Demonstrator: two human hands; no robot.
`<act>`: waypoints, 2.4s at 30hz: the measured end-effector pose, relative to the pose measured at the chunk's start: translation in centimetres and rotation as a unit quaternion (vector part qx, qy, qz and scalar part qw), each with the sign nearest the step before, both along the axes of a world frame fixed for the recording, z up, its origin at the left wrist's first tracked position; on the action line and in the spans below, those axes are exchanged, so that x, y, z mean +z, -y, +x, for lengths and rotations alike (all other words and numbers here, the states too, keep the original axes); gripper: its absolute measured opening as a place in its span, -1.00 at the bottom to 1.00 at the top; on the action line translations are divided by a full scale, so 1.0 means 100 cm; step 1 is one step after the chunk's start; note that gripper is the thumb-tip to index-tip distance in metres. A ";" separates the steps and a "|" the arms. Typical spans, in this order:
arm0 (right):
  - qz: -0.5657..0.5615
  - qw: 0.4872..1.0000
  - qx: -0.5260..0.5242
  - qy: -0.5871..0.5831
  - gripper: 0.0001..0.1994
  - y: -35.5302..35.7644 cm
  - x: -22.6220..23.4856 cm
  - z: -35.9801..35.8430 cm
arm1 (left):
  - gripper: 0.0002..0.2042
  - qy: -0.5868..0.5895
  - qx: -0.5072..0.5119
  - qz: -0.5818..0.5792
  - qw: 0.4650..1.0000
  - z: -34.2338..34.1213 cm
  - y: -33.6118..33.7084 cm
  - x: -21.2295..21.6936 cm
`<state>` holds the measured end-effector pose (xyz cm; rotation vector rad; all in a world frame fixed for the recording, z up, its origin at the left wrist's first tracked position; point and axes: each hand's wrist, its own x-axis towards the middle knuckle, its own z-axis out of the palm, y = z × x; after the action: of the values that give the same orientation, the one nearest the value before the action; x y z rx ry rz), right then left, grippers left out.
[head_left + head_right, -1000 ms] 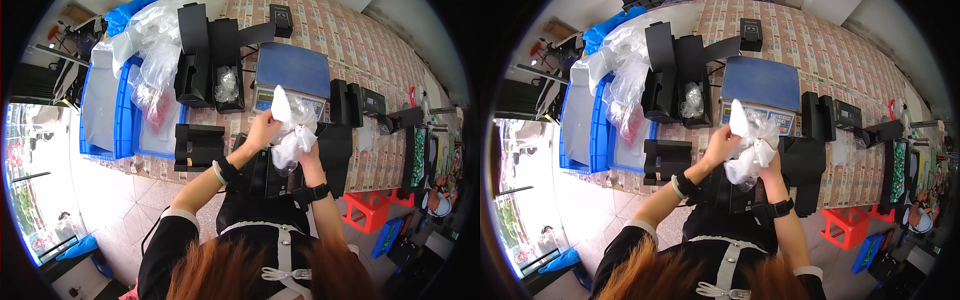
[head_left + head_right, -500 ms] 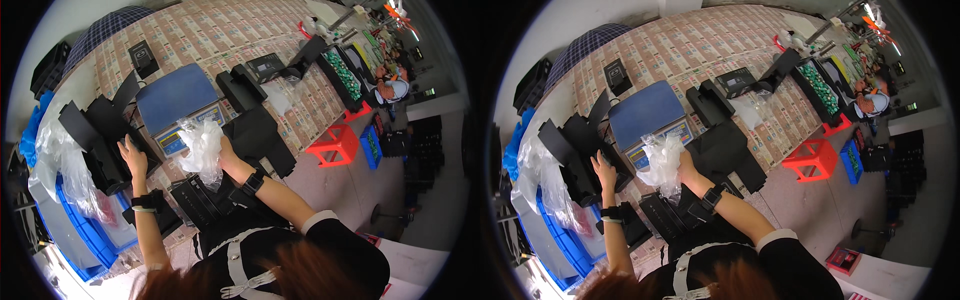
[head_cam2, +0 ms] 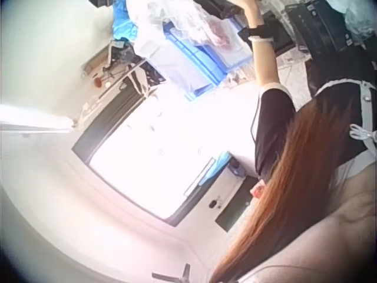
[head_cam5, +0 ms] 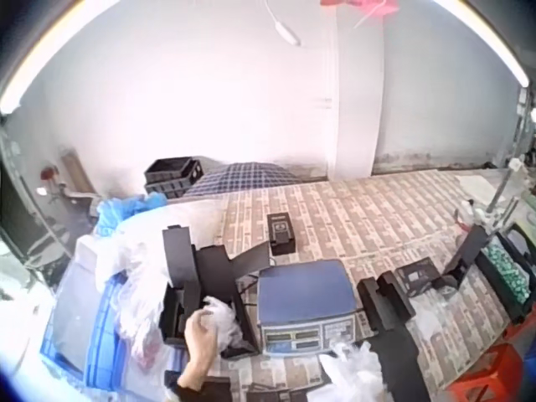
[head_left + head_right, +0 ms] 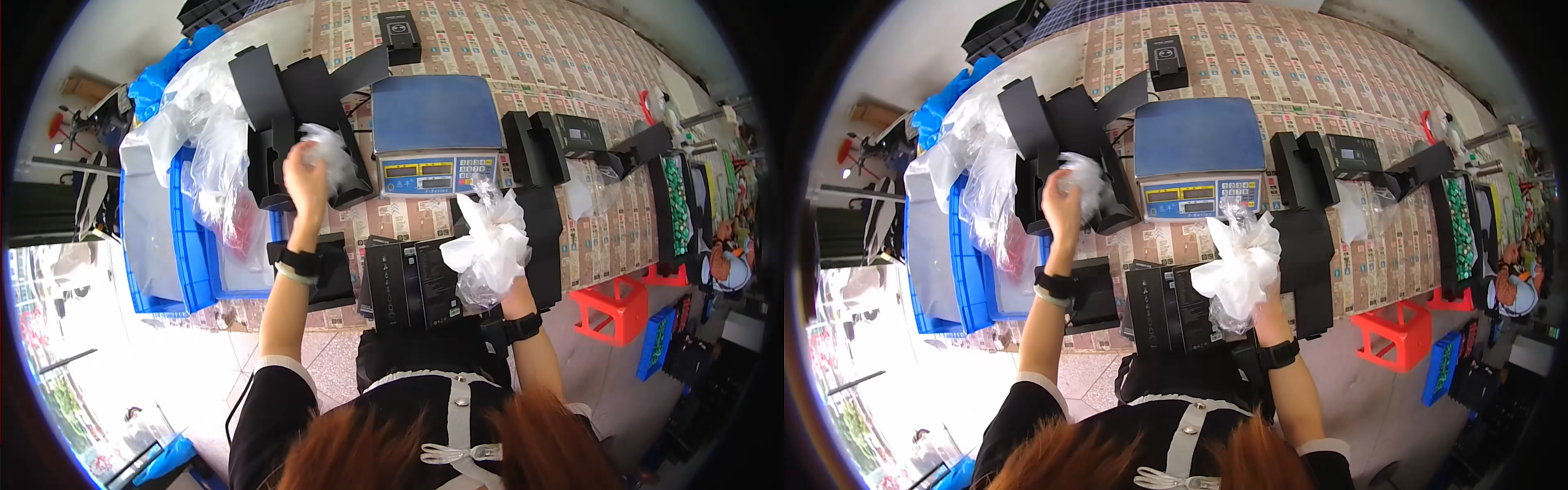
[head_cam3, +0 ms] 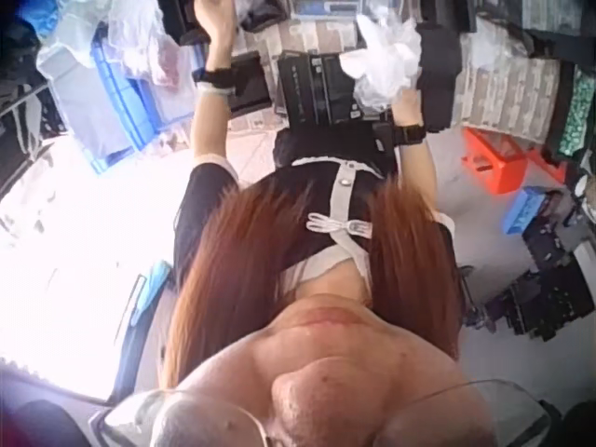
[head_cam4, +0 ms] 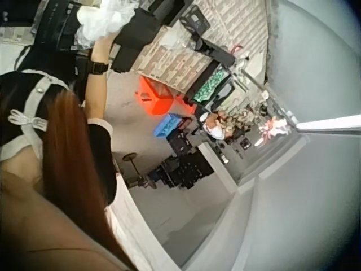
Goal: The person assembles black cardboard boxes by folding and taping the flaps. They also handle white foam sheets and a cardboard box, moving them from inside the room to an outdoor area. The person works at a table with a digital scale and various packaging materials.
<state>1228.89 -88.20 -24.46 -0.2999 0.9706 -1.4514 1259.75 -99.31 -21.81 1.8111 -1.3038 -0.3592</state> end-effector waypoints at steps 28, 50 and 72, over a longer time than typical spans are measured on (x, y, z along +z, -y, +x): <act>-0.149 0.666 -0.002 -0.731 -0.09 -0.101 0.077 -0.095 | -0.76 -0.652 -0.267 0.234 0.670 -0.329 -0.152 0.042; 0.049 0.939 -0.341 -0.001 -0.68 -0.081 -0.042 -0.443 | -0.30 -0.025 -0.413 0.330 0.848 -0.593 -0.078 -0.021; 0.038 0.953 0.254 -0.161 -0.25 -0.002 -0.060 -0.485 | -0.60 -0.717 -0.228 0.305 0.584 -0.652 -0.085 -0.136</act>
<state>1180.34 -87.97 -30.48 -0.6926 1.1067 -0.9058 1194.54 -90.84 -35.45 0.8498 -0.3086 -2.2084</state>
